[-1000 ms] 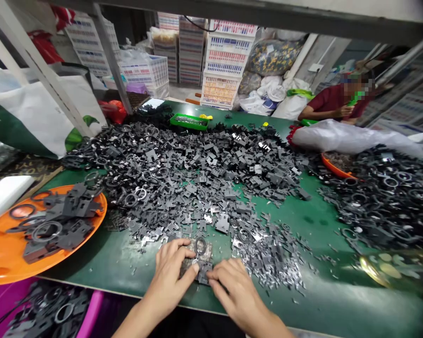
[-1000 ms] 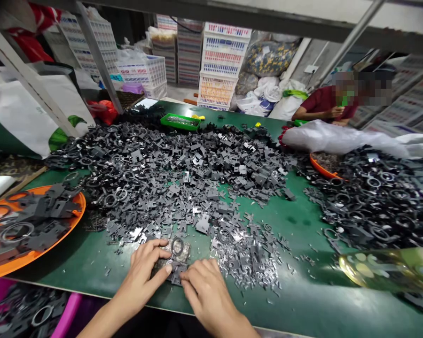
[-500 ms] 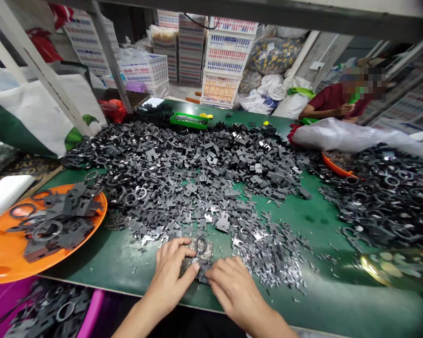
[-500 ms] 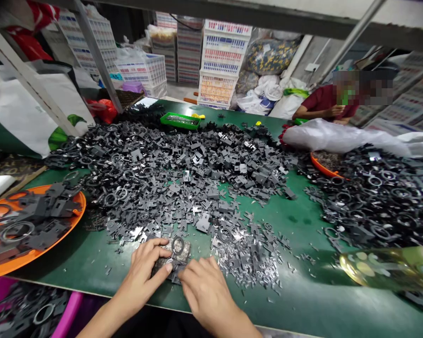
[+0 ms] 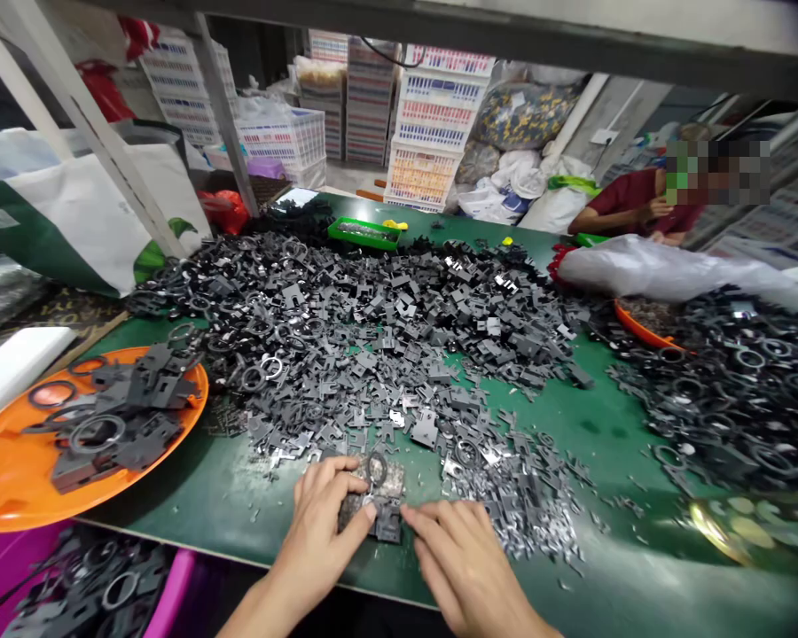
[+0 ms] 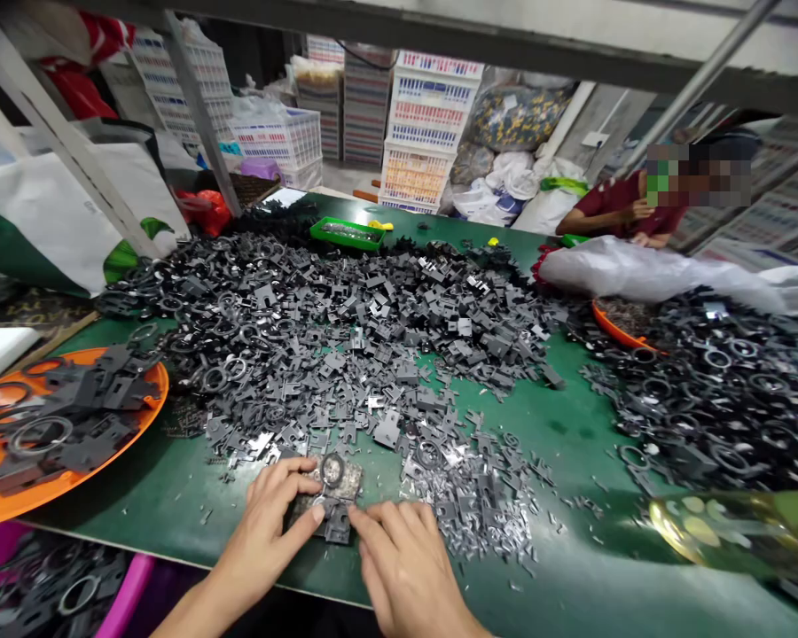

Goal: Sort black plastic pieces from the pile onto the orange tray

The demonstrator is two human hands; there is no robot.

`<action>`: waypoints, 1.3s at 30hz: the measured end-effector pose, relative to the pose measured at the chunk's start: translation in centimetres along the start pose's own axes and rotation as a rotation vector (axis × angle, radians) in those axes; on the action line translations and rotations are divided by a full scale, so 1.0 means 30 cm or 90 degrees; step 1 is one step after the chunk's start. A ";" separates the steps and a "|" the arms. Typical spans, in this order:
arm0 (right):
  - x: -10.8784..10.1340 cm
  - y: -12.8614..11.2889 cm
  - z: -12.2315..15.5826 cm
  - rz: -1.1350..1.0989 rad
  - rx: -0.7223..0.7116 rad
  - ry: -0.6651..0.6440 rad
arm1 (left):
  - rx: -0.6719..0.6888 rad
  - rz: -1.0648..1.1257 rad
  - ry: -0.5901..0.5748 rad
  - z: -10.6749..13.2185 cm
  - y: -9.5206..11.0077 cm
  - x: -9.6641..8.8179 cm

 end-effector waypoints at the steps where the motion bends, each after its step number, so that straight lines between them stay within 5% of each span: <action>1: -0.011 0.002 -0.013 -0.022 0.000 0.008 | -0.011 -0.001 0.008 -0.001 -0.006 -0.003; 8: -0.054 0.098 -0.235 -0.038 0.052 -0.013 | -0.043 0.025 0.097 -0.003 -0.033 -0.004; 15: 0.027 0.217 -0.601 0.077 0.088 0.009 | -0.022 0.128 0.160 -0.006 -0.047 0.004; 19: 0.066 0.221 -0.687 0.099 0.055 0.002 | -0.017 0.154 0.196 -0.015 -0.064 -0.031; 26: -0.012 0.186 -0.561 0.062 -0.022 0.004 | -0.149 0.314 0.200 -0.045 -0.099 -0.109; 31: -0.055 0.054 -0.418 -0.082 -0.207 -0.020 | -0.139 0.592 0.051 -0.140 -0.015 -0.147; 35: -0.043 0.028 -0.325 -0.234 -0.066 0.038 | -0.115 0.646 0.035 -0.144 0.055 -0.131; 39: -0.019 0.035 -0.228 -0.350 0.062 -0.049 | -0.126 0.641 0.080 -0.037 0.070 -0.044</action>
Point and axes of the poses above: each hand's wrist, its own z-axis away from the middle knuckle, its own x-axis out of the palm, y = z × x, the point moved 2 cm from there along -z, towards the middle knuckle, and after that the axes turned 3 degrees about -y, right-handed, at the moved point
